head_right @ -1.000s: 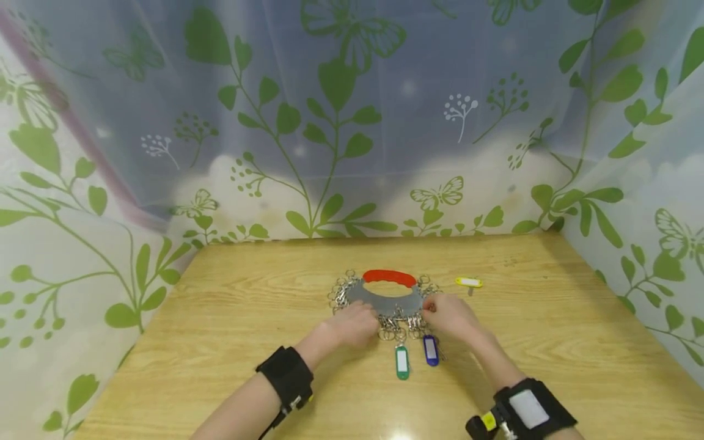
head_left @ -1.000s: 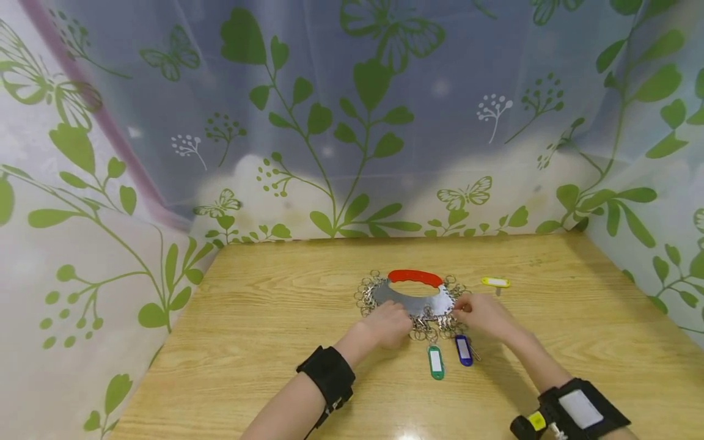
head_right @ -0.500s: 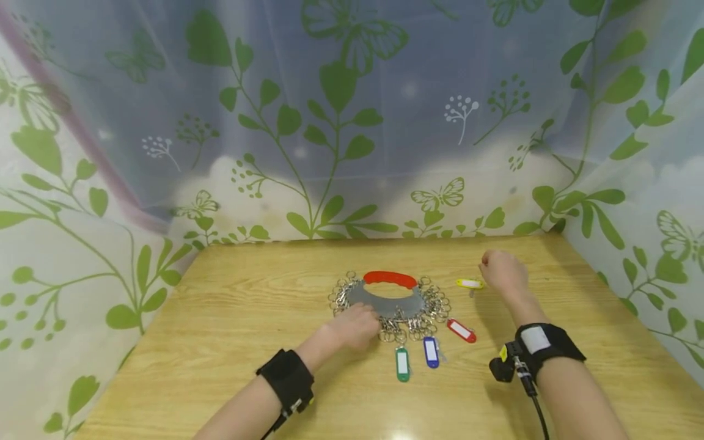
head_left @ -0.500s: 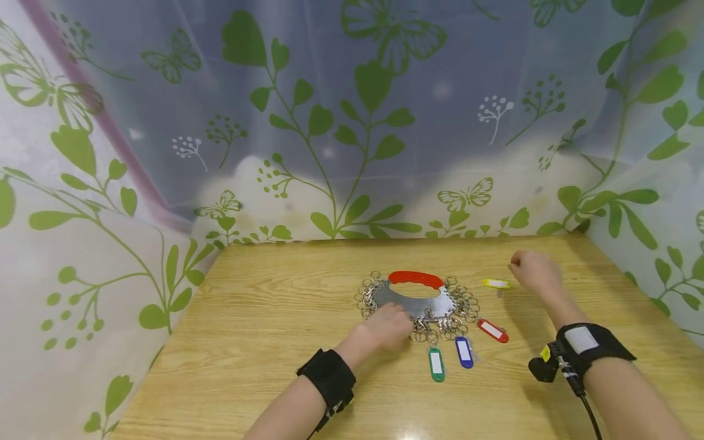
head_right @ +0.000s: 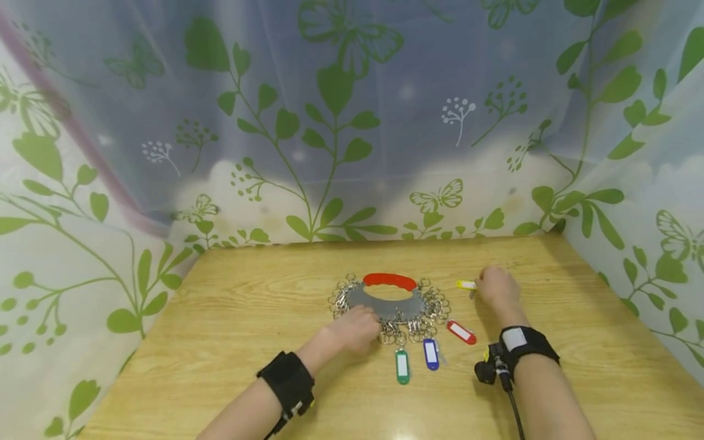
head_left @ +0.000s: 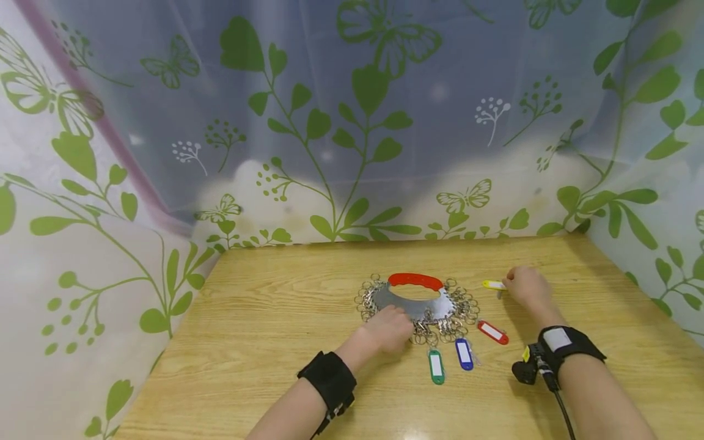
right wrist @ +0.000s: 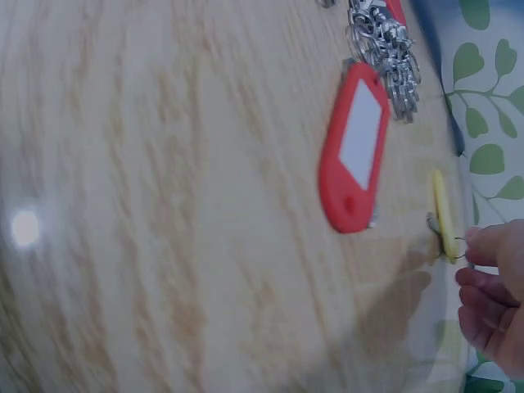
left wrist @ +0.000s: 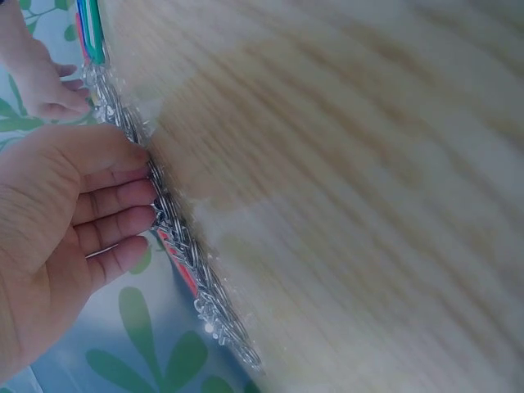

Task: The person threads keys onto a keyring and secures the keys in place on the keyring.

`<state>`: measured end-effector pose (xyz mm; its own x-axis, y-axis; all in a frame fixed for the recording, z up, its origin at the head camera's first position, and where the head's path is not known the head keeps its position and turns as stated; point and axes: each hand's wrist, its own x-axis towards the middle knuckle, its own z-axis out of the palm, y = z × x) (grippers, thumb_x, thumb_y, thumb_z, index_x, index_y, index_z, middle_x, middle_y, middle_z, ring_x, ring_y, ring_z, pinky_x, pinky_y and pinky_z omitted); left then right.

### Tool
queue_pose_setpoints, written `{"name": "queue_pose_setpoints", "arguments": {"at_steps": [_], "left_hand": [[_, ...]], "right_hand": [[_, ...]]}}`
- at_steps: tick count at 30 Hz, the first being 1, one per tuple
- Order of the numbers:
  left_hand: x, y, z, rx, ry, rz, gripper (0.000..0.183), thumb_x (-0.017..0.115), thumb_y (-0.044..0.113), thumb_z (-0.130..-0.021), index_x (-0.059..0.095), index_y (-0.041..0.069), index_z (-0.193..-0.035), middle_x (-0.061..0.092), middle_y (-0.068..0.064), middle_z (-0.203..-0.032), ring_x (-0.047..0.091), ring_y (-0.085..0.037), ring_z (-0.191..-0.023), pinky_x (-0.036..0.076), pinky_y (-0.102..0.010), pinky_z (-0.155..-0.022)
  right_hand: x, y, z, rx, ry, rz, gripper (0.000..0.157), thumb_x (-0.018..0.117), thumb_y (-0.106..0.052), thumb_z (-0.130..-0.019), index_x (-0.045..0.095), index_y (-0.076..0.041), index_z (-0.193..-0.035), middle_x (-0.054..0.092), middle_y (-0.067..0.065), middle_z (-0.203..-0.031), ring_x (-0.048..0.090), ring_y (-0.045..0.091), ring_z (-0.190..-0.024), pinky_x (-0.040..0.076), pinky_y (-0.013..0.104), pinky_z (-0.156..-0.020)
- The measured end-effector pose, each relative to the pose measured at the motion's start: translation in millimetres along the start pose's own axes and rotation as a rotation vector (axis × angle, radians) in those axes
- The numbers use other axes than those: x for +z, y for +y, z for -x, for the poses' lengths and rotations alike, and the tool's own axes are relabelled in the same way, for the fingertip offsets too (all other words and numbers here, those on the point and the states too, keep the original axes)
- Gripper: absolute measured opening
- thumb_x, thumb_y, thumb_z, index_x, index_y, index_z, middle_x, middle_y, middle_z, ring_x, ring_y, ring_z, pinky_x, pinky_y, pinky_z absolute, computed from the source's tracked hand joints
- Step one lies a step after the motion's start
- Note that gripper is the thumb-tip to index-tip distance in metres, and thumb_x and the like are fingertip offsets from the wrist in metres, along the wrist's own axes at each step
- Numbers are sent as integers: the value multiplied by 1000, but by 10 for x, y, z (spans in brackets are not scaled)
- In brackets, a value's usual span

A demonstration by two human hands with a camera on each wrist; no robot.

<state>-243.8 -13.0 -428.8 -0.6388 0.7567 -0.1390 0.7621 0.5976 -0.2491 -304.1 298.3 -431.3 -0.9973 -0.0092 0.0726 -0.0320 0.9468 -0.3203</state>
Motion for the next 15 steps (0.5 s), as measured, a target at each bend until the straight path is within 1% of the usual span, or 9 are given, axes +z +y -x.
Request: {"name": "queue_pose_setpoints", "arguments": {"at_steps": [4, 8, 10, 15], "left_hand": [[-7, -2, 0, -8, -11, 24, 21, 64, 11, -77, 55, 21, -62, 60, 7, -82, 55, -13, -88, 40, -30, -89], [-8, 2, 6, -10, -8, 40, 22, 63, 11, -78, 53, 20, -61, 59, 8, -80, 54, -13, -86, 39, -31, -90], [-9, 3, 14, -9, -3, 40, 22, 63, 11, -78, 53, 20, -61, 58, 8, -78, 53, -12, -84, 40, -30, -87], [-14, 1, 23, -2, 14, 16, 21, 63, 12, -78, 53, 20, -61, 58, 7, -77, 53, -12, -79, 41, -27, -79]], "right_hand": [[38, -7, 5, 3, 22, -14, 20, 55, -10, -90, 62, 9, -91, 61, 23, -84, 55, 30, -69, 44, 40, -57], [85, -12, 4, 16, 28, -11, 16, 53, -7, -89, 62, 5, -85, 59, 18, -77, 52, 27, -65, 42, 38, -53], [111, -13, 2, 10, 43, 2, 15, 53, -5, -87, 62, 6, -84, 59, 19, -78, 55, 29, -66, 43, 39, -54], [143, -7, 7, 1, 74, 32, 15, 53, -3, -84, 62, 8, -87, 61, 25, -85, 59, 38, -77, 47, 47, -61]]}}
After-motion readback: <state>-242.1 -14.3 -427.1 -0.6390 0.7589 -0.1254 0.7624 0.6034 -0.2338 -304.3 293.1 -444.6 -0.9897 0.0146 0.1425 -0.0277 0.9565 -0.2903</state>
